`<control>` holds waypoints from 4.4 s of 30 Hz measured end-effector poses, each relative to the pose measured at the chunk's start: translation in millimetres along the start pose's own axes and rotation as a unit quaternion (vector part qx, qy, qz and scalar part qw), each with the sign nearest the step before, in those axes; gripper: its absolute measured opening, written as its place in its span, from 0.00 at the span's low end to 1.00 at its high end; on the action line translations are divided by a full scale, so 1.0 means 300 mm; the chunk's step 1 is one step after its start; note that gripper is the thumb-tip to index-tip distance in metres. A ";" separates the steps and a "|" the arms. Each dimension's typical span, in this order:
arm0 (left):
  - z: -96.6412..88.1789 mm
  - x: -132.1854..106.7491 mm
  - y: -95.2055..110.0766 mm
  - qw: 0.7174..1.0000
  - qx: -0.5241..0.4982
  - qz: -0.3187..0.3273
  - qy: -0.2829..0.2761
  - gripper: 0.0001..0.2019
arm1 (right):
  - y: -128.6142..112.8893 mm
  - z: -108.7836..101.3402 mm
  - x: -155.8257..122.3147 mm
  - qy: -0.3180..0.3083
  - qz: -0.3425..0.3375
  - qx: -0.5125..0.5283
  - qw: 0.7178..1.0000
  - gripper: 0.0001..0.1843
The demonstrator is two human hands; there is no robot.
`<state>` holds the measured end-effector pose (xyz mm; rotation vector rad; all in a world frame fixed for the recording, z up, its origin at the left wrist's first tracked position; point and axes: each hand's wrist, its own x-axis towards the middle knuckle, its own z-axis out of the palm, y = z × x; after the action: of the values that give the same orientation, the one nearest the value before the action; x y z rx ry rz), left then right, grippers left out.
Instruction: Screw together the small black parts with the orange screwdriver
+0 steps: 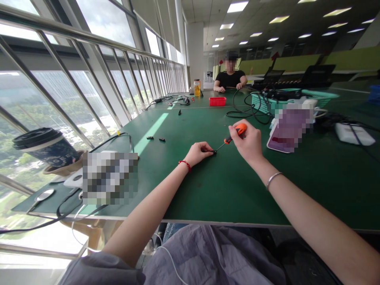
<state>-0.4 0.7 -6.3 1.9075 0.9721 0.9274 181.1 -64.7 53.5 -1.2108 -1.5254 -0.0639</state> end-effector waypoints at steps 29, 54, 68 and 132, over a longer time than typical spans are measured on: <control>0.001 -0.002 0.004 1.000 0.029 0.001 0.010 0.06 | -0.012 -0.006 -0.002 -0.014 0.003 0.005 1.000 0.14; 0.000 -0.006 0.013 0.999 0.035 0.012 0.013 0.06 | 0.000 0.011 -0.002 -0.046 0.023 0.011 0.999 0.16; 0.003 -0.004 0.013 0.999 0.039 -0.006 0.022 0.06 | -0.009 0.030 -0.009 -0.085 -0.023 -0.016 0.996 0.18; 0.008 -0.005 0.021 0.998 0.063 0.001 0.027 0.06 | -0.024 0.050 -0.014 -0.080 0.076 0.021 0.994 0.14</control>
<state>2.7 -4.0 -2.2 1.9970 1.0836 0.9411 164.8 -61.7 48.7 -1.3203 -1.5580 0.1689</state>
